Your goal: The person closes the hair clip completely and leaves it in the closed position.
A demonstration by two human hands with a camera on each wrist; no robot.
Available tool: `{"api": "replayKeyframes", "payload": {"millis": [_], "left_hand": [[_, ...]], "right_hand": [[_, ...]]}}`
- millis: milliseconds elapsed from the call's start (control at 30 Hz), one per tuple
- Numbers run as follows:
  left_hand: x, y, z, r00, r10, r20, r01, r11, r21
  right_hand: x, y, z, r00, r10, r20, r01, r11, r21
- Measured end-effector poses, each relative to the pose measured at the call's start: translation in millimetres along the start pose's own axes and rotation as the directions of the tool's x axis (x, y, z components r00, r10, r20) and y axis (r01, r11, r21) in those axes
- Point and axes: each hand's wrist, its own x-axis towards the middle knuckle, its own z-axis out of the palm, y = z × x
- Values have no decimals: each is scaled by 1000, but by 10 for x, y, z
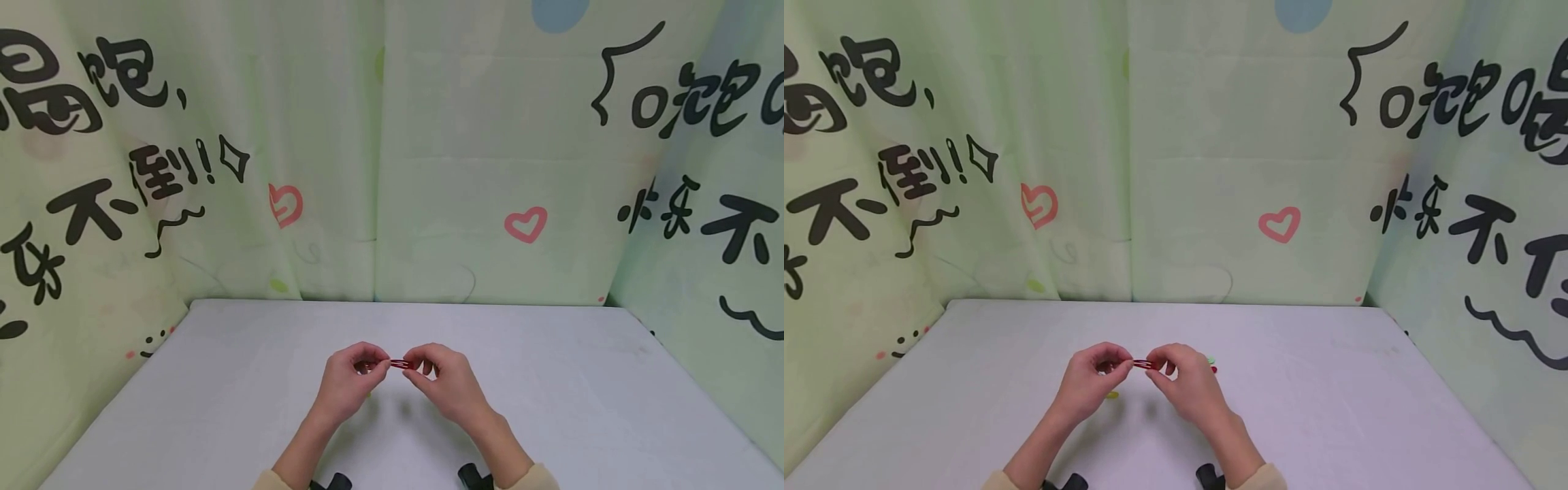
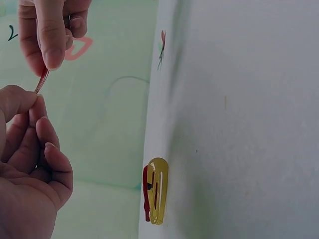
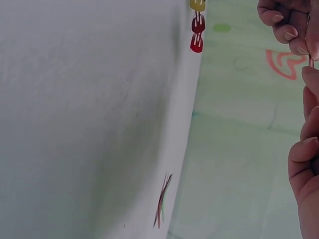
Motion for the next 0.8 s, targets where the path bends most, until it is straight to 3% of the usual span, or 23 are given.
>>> {"api": "replayKeyframes", "payload": {"millis": [233,800], "left_hand": [[3,-11,-9,999,-21,33,21,1000,-6],[19,-91,-87,995,-34,91,34,999,4]], "right_hand": [[-10,32,4,998,-65,5,65,997,-41],[-28,80,15,999,-20,47,21,999,-34]]}}
